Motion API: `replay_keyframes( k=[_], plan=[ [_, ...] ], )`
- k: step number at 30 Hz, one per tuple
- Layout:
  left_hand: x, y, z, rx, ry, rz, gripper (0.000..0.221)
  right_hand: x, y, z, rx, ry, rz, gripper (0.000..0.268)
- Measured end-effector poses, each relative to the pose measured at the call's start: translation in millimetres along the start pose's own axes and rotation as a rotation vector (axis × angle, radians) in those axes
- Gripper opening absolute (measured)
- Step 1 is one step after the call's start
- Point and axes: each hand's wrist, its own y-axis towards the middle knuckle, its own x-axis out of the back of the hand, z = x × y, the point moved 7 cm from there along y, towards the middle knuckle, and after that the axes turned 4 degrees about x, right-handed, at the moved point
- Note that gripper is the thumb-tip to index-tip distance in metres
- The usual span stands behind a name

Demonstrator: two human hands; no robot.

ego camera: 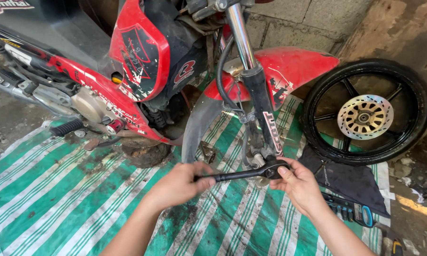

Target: Using a socket wrench to loosen or tighten bolts on a motorcycle's front fork assembly

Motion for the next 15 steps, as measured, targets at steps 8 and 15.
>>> replay_keyframes(
  k=[8,15],
  plan=[
    [-76,19,20,-0.079,0.374,0.384,0.018,18,14,-5,0.053,-0.223,0.052,0.048],
    [-132,42,45,-0.055,0.318,0.540,0.034,9,11,3,0.072,-0.426,0.071,0.048]
  ],
)
